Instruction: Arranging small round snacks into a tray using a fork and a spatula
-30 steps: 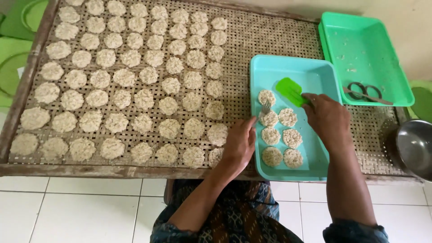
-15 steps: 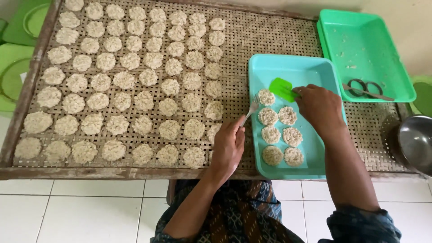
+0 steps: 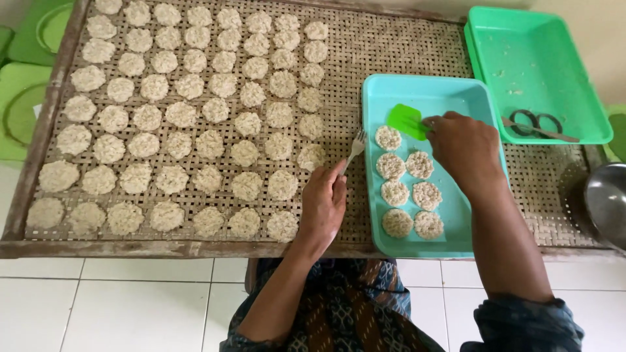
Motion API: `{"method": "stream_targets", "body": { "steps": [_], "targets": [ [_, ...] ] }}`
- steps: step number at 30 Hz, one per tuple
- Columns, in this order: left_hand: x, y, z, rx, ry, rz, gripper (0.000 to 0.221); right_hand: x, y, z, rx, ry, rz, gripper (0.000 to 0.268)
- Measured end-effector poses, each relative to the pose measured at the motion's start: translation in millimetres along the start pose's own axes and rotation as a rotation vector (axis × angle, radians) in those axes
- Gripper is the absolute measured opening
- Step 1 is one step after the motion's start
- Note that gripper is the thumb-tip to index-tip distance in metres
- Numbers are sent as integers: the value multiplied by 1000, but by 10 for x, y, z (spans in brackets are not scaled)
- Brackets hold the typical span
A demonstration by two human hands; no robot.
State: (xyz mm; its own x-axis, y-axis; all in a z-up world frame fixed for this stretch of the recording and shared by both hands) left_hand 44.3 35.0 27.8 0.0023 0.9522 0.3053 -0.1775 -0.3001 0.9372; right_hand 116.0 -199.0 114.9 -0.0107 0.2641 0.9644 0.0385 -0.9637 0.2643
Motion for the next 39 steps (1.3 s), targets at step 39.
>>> {"method": "stream_targets", "body": {
  "steps": [39],
  "targets": [
    [-3,17,-71,2,-12,-45,38,316,-281,-81,63,-144,-24,29]
  ]
}}
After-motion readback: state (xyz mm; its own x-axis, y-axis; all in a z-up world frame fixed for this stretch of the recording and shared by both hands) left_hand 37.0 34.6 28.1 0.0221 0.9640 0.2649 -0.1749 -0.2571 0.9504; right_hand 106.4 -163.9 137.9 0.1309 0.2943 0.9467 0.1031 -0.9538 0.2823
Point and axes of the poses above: each hand's wrist, its own z-axis towards the middle knuckle, its own x-axis out of the back of the hand, y = z × x, the point moved 7 cm from there along z, towards the middle knuckle, and after that the axes turned 1 degree about -y, right-handed, at the moved point
